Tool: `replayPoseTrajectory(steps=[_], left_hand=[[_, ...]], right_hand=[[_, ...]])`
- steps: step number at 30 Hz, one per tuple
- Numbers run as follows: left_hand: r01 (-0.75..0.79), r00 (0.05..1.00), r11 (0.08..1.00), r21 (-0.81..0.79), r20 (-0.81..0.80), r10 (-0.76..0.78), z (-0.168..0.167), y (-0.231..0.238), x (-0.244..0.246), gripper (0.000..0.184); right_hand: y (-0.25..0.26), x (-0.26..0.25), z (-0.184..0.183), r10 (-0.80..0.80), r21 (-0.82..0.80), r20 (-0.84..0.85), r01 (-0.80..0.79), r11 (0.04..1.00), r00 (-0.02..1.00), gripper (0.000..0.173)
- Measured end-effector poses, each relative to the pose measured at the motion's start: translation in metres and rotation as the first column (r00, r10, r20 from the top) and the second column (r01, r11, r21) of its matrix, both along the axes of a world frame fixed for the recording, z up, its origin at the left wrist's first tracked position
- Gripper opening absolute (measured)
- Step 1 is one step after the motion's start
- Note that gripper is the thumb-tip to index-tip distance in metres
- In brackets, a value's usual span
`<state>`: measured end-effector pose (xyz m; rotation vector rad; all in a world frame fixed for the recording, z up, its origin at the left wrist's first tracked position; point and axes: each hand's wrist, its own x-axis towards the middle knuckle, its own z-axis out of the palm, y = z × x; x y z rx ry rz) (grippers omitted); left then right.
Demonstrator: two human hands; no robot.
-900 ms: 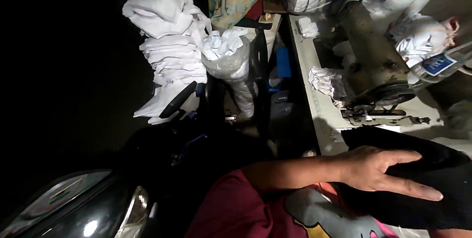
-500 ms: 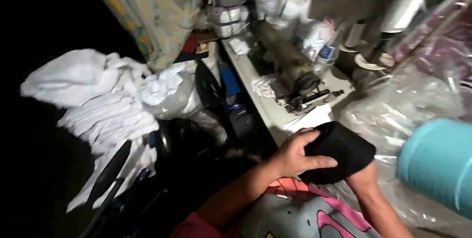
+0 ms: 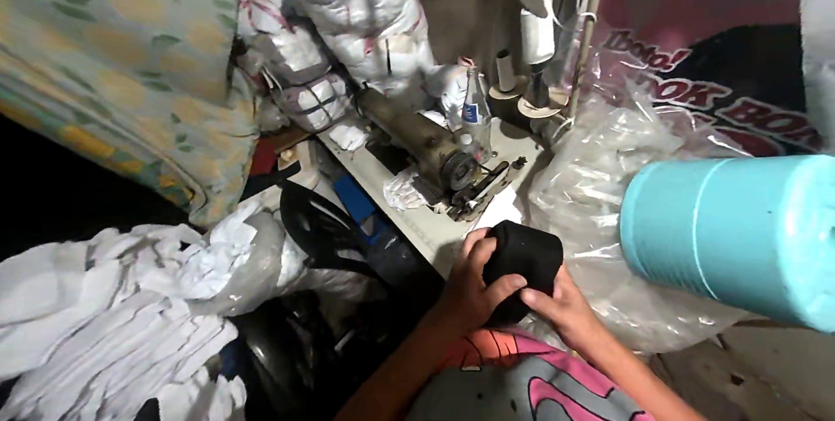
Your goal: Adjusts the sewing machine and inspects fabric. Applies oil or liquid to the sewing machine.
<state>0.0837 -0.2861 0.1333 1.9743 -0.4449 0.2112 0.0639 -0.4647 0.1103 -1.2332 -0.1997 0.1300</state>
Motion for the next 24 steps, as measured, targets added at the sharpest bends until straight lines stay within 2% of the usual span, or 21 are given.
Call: replayPoseTrajectory(steps=[2, 5, 6, 8, 9, 10, 12, 14, 20, 24], left_hand=[[0.092, 0.996, 0.990, -0.106, 0.011, -0.091, -0.006, -0.007, 0.004, 0.065], [0.197, 0.967, 0.884, -0.423, -0.067, -0.247, -0.011, -0.010, 0.016, 0.086], [0.221, 0.944, 0.866, -0.448, -0.126, -0.306, -0.011, -0.008, 0.019, 0.099], [0.279, 0.863, 0.874, -0.397, -0.296, -0.410, -0.007, -0.005, 0.022, 0.122], [0.298, 0.809, 0.876, -0.380, -0.387, -0.443, -0.006, -0.006, 0.022, 0.120], [0.298, 0.767, 0.873, -0.386, -0.448, -0.460, -0.007, -0.008, 0.020, 0.110], [0.294, 0.726, 0.861, -0.415, -0.488, -0.484, -0.013, -0.011, 0.020, 0.080], [0.321, 0.723, 0.849, -0.420, -0.470, -0.506, -0.022, -0.012, 0.023, 0.069], [0.300, 0.723, 0.887, -0.350, -0.524, -0.451, -0.032, 0.006, 0.039, 0.065], [0.350, 0.712, 0.916, -0.194, -0.581, -0.395, -0.027, 0.034, 0.064, 0.063]], right_hand=[[0.001, 0.000, 0.001, -0.127, -0.011, -0.068, 0.126, 0.992, 0.990, 0.097], [-0.005, 0.000, 0.004, -0.181, 0.111, -0.129, 0.196, 0.974, 0.975, 0.088], [-0.007, -0.001, 0.004, -0.196, 0.132, -0.134, 0.214, 0.968, 0.971, 0.088], [-0.010, -0.003, 0.006, -0.230, 0.144, -0.126, 0.247, 0.958, 0.965, 0.084], [-0.011, -0.003, 0.006, -0.252, 0.130, -0.105, 0.264, 0.956, 0.962, 0.079], [-0.013, -0.002, 0.006, -0.273, 0.098, -0.076, 0.280, 0.955, 0.959, 0.073], [-0.014, -0.002, 0.006, -0.325, -0.023, -0.049, 0.325, 0.946, 0.944, 0.071], [-0.012, -0.002, 0.004, -0.387, -0.128, -0.096, 0.374, 0.919, 0.917, 0.074], [0.001, 0.000, -0.003, -0.344, -0.344, -0.120, 0.286, 0.894, 0.931, 0.090], [0.013, 0.007, -0.008, -0.394, -0.557, -0.051, 0.302, 0.774, 0.918, 0.086]])
